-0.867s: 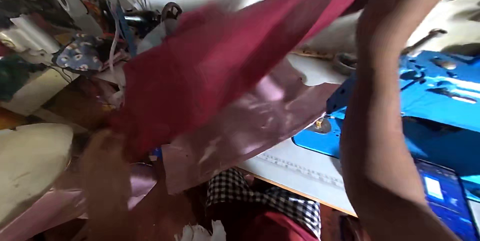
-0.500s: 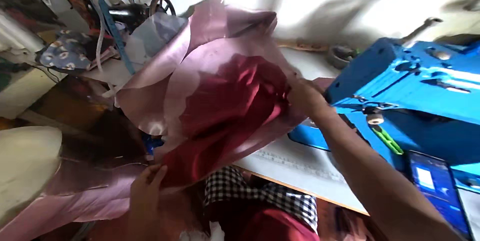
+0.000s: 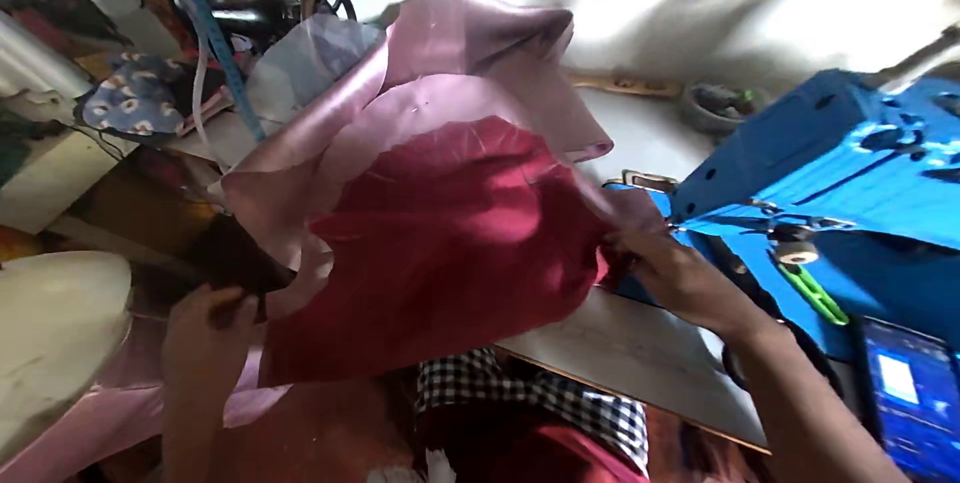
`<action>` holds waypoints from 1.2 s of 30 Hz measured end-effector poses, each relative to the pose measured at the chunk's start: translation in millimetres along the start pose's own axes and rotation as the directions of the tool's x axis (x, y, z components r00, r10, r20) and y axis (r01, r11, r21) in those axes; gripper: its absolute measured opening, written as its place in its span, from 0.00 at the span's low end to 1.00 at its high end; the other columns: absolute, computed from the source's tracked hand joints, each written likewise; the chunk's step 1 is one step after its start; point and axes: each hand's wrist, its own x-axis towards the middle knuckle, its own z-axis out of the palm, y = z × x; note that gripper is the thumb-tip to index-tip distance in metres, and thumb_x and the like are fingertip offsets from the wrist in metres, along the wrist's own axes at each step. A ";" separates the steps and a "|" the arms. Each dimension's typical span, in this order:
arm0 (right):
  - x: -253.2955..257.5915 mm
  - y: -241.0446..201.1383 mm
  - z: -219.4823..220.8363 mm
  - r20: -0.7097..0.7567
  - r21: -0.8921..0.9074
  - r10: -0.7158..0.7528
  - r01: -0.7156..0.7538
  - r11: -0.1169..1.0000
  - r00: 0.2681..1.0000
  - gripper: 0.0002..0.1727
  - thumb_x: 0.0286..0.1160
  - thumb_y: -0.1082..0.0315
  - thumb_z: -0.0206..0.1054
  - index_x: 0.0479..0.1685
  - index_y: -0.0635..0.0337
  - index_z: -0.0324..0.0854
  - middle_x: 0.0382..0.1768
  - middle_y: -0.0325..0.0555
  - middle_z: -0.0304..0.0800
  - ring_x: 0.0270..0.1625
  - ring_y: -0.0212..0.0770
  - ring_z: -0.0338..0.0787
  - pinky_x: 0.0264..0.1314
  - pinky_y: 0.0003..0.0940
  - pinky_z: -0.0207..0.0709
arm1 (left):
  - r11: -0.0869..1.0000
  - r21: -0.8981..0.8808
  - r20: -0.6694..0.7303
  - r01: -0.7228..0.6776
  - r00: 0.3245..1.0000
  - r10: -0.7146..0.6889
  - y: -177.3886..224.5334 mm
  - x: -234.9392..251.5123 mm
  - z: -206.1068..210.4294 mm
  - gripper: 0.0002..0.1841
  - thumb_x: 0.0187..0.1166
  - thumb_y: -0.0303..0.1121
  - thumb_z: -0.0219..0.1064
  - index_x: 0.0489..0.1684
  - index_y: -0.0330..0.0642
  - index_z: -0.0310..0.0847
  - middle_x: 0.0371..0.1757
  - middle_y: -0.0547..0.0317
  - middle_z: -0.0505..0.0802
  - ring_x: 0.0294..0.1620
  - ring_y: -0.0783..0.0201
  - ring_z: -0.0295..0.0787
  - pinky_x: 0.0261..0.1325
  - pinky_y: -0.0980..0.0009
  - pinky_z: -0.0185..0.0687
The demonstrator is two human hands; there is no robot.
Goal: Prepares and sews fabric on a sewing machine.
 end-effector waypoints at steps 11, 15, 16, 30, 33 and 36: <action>-26.4 -15.2 21.0 -0.139 -0.046 0.060 -0.067 0.997 0.988 0.25 0.92 0.59 0.50 0.61 0.71 0.86 0.63 0.67 0.89 0.68 0.65 0.88 0.72 0.62 0.77 | 0.859 0.138 0.649 -0.493 0.700 0.298 185.0 65.0 103.8 0.39 0.90 0.65 0.38 0.92 0.49 0.61 0.91 0.42 0.66 0.94 0.39 0.52 0.91 0.33 0.35; -60.2 -19.0 32.4 -0.218 -0.076 0.032 -0.050 0.996 0.975 0.22 0.87 0.60 0.54 0.53 0.68 0.90 0.64 0.63 0.90 0.68 0.63 0.89 0.71 0.58 0.80 | 0.852 0.165 0.716 -0.497 0.654 0.243 197.8 69.8 116.9 0.41 0.88 0.67 0.34 0.94 0.50 0.57 0.93 0.40 0.60 0.95 0.38 0.46 0.91 0.32 0.33; -68.4 -21.4 34.6 -0.241 -0.070 0.039 -0.057 0.996 0.970 0.21 0.86 0.60 0.55 0.51 0.68 0.90 0.63 0.62 0.91 0.68 0.62 0.89 0.70 0.57 0.80 | 0.849 0.155 0.708 -0.505 0.656 0.261 197.4 71.3 118.7 0.41 0.89 0.67 0.34 0.93 0.50 0.59 0.93 0.41 0.62 0.95 0.38 0.48 0.90 0.32 0.34; -78.7 -24.8 36.5 -0.348 -0.021 0.228 -0.250 0.968 0.909 0.16 0.81 0.65 0.64 0.54 0.67 0.91 0.71 0.71 0.81 0.70 0.69 0.84 0.72 0.57 0.78 | 0.823 0.179 0.531 -0.539 0.757 0.380 197.5 131.3 170.3 0.42 0.88 0.65 0.44 0.95 0.45 0.52 0.95 0.36 0.54 0.95 0.31 0.39 0.86 0.23 0.29; -78.7 -23.5 32.3 -0.380 -0.005 0.282 -0.307 0.952 0.881 0.13 0.79 0.71 0.65 0.52 0.69 0.91 0.67 0.70 0.84 0.65 0.65 0.87 0.68 0.54 0.82 | 0.816 0.101 0.468 -0.569 0.751 0.466 210.9 90.7 165.8 0.41 0.89 0.64 0.43 0.94 0.45 0.55 0.95 0.35 0.53 0.95 0.30 0.39 0.86 0.24 0.30; -74.6 -22.1 27.3 -0.401 0.004 0.303 -0.330 0.944 0.864 0.11 0.78 0.76 0.64 0.49 0.70 0.91 0.63 0.68 0.86 0.58 0.61 0.91 0.62 0.52 0.85 | 0.745 -0.001 0.459 -0.668 0.661 0.594 221.5 45.3 170.4 0.40 0.88 0.65 0.44 0.94 0.50 0.57 0.95 0.40 0.55 0.95 0.34 0.41 0.87 0.25 0.31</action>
